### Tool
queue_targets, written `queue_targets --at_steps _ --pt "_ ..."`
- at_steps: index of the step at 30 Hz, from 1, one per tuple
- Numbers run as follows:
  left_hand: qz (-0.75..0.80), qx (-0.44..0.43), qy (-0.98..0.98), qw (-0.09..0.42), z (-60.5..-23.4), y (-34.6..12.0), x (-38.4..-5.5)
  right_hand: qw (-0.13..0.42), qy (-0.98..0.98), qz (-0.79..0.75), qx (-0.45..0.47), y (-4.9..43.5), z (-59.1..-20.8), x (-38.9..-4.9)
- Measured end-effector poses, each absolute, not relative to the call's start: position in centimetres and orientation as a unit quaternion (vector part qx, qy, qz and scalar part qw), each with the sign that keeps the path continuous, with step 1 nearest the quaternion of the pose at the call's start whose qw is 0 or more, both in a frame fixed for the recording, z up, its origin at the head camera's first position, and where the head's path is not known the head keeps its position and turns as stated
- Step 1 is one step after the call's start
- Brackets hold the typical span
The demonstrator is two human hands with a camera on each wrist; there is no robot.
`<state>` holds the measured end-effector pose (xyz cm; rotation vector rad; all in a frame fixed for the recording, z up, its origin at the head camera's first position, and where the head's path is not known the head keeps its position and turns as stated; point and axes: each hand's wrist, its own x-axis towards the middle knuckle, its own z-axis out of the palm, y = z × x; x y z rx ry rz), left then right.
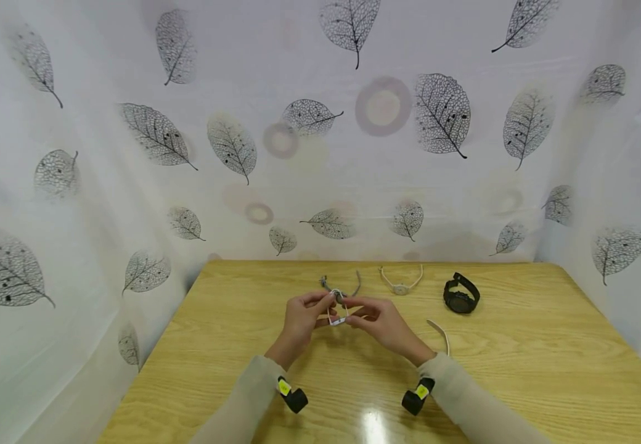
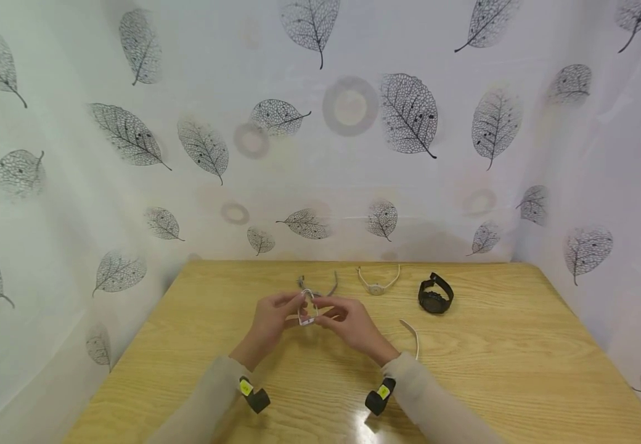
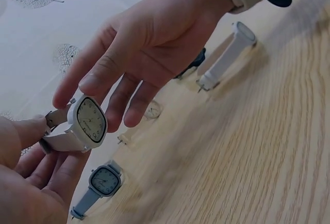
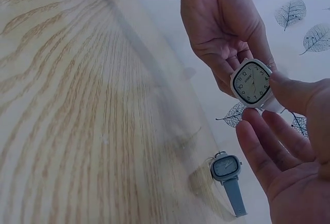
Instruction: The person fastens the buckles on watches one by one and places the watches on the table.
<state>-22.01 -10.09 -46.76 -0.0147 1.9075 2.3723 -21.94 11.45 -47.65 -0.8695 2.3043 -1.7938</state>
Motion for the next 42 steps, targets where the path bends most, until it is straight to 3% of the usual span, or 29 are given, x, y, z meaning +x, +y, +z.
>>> queue_targets --at_steps 15,42 --pt "0.735 0.144 0.645 0.152 -47.3 -12.4 -21.6 0.063 0.741 -0.614 -0.264 11.8 -48.1 -22.2" --pt "0.625 0.167 0.753 0.124 -48.9 -13.7 -21.2 0.124 0.728 -0.622 -0.261 11.5 -48.9 -22.5"
